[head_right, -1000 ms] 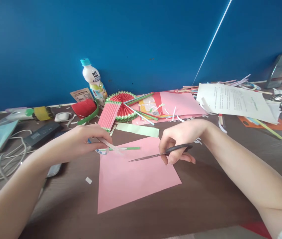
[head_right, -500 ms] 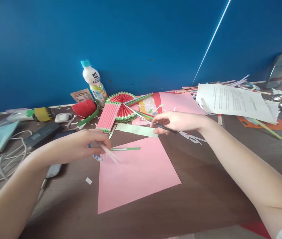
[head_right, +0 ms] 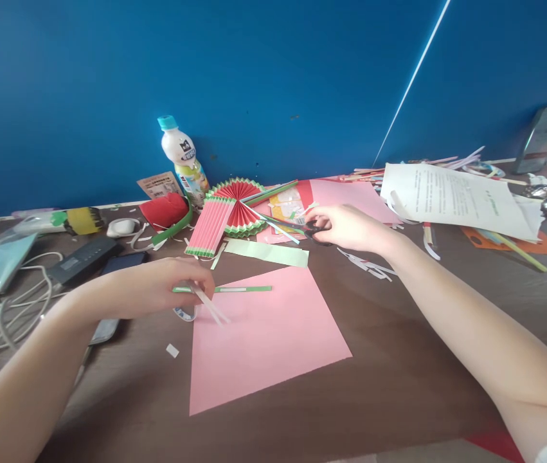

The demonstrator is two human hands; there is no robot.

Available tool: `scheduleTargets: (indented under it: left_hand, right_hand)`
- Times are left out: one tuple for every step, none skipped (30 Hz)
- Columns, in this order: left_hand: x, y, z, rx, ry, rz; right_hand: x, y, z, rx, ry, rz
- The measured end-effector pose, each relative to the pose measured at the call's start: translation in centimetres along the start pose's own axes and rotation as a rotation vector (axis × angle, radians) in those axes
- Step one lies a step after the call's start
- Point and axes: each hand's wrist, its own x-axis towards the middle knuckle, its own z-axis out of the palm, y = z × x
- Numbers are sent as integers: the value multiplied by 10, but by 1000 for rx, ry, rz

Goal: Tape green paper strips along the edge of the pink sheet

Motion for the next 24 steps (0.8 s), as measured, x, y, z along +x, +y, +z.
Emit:
scheduleTargets:
  left_hand:
    - [0,0,0,10,-5,-4]
    - [0,1,0,21,-11,-10]
    - [1,1,0,31,-15,-15]
    - [1,2,-1,39,-18,-20]
    - [1,2,-1,44,-19,-25]
    - [1,3,-1,48,-19,-28]
    - [1,3,-1,48,-17,-29]
    - [1,3,-1,47,-15,-29]
    - [1,4,-2,43,-10,-29]
    - [1,4,-2,36,-6,-31]
    - [1,4,-2,25,-2,-37]
    - [1,4,-2,13,2,-42]
    - [1,3,-2,0,7,-43]
    - [2,3,-3,-12,14,-37]
    - [2,2,-3,-22,22,-26]
    - [2,1,-3,-30,28,-11]
    - [2,1,-3,-37,33,4]
    - [3,1,-3,-41,34,18]
    - [3,1,-3,-44,33,28]
    - [3,1,-3,-44,32,38]
    - [3,2,-2,-44,29,49]
    - [3,3,-2,-42,29,61]
    - [3,3,-2,-39,28,71]
    - [3,4,-2,-36,27,80]
  right_hand:
    - [-1,0,0,-4,-44,-18]
    - [-1,0,1,-7,-85,-35]
    - [-2,1,1,-10,-120,-48]
    - [-2,1,1,-17,-145,-58]
    - [-3,2,1,-27,-162,-63]
    - [-3,3,0,-38,-173,-66]
    - [-3,4,1,-49,-181,-66]
    - [-3,4,1,-60,-188,-65]
    - [-2,5,1,-69,-192,-63]
    - [-2,5,2,-75,-191,-59]
    - [-1,6,2,-74,-190,-55]
    - [-1,5,3,-63,-191,-52]
    - [0,5,4,-40,-200,-53]
    - [-1,3,4,-6,-222,-58]
    - [-2,1,4,35,-260,-67]
    - [-3,-2,4,75,-312,-81]
    - [-5,-6,3,114,-373,-98]
    - [-7,-10,3,146,-440,-119]
    - [-9,-14,2,168,-499,-140]
    - [-12,-18,2,190,-546,-162]
    - [-13,-22,2,208,-586,-183]
    - [-15,-25,2,225,-621,-203]
    - [-15,-27,3,243,-657,-220]
    - [-16,-28,3,258,-693,-233]
